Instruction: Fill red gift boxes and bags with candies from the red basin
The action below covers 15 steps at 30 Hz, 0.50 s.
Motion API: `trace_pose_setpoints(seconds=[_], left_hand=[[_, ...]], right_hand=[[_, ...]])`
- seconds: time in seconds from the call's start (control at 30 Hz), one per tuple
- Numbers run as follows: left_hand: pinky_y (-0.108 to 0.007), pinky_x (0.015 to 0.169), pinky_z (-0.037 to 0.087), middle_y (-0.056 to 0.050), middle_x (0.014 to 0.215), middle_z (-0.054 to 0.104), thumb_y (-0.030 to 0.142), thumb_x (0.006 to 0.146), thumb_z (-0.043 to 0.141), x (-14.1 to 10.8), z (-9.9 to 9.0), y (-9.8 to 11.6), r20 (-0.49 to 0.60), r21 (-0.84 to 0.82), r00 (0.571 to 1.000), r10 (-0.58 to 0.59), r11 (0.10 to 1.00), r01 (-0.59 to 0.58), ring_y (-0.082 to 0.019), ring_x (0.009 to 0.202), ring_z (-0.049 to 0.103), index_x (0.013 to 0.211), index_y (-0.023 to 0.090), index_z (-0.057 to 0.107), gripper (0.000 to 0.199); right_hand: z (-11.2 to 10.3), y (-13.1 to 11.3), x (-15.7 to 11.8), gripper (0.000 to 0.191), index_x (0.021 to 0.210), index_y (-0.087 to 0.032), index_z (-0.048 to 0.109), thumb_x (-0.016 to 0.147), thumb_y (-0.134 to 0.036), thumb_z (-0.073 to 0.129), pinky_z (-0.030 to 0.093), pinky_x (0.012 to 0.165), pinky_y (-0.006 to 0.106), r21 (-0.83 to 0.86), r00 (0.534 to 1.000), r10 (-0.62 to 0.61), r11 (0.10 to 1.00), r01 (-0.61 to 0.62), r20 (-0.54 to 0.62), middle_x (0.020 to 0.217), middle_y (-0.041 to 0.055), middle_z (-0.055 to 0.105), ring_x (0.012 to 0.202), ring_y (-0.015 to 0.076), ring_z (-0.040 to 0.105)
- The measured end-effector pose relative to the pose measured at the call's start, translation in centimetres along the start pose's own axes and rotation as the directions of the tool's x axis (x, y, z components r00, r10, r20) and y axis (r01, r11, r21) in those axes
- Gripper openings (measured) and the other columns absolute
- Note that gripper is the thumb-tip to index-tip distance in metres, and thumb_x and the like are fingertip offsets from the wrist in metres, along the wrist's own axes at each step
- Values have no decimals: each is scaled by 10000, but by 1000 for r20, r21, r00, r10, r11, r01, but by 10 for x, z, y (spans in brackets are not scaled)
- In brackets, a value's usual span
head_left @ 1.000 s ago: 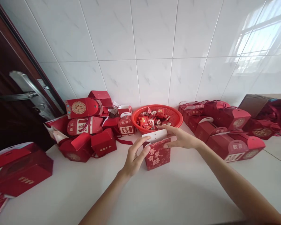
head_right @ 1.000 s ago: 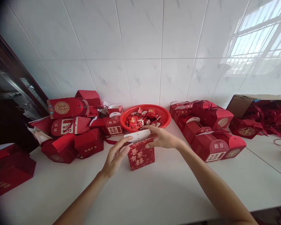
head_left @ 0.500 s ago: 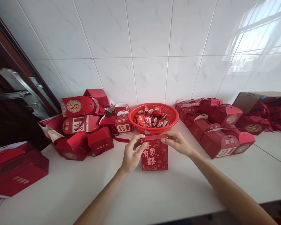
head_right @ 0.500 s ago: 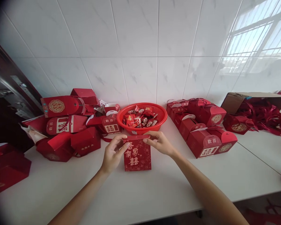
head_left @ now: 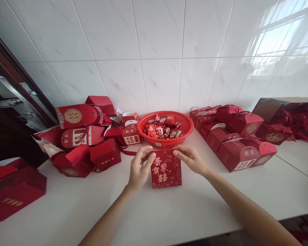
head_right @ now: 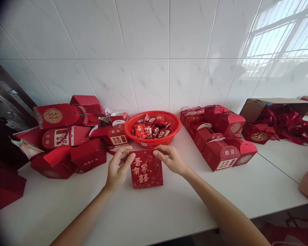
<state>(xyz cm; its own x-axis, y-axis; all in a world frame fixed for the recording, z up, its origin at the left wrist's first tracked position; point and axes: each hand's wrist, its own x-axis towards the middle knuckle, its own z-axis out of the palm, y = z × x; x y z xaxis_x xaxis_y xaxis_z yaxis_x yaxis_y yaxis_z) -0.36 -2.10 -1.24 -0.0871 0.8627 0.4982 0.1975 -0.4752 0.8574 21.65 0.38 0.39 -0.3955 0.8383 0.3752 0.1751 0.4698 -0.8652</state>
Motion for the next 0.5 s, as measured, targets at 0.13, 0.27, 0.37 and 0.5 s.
trace_pose_setpoints(seconds=[0.13,0.27,0.37,0.5], left_hand=[[-296,776,585,-63,940,772,475,840,684,1,1,2,-16,20,999,-35,999,35,-209,860,730,1033,187,718,348],[-302,801,586,-74,981,786,478,813,710,1,0,1,-50,33,998,-35,999,37,-227,899,734,974,186,755,336],[-287,784,577,-64,983,778,488,811,717,0,0,0,-49,8,998,-48,999,49,-213,883,723,1047,191,740,380],[-271,751,558,-50,939,754,533,857,664,-1,4,-4,47,-56,993,-109,992,111,-194,834,692,1132,185,701,446]], right_hand=[[0,1,-1,411,1092,-202,678,944,-562,545,474,714,302,26,1000,-20,999,21,-18,895,49,689,786,188,602],[1,3,-2,407,975,-195,692,951,-567,528,457,683,289,27,1000,-17,999,17,3,853,42,683,756,179,584],[2,4,-2,432,889,-190,676,945,-590,526,434,669,279,24,999,-37,999,37,-19,810,32,650,739,169,549],[4,7,-3,436,859,-188,636,940,-602,524,383,636,267,41,997,-48,998,51,-68,755,12,572,699,149,475]])
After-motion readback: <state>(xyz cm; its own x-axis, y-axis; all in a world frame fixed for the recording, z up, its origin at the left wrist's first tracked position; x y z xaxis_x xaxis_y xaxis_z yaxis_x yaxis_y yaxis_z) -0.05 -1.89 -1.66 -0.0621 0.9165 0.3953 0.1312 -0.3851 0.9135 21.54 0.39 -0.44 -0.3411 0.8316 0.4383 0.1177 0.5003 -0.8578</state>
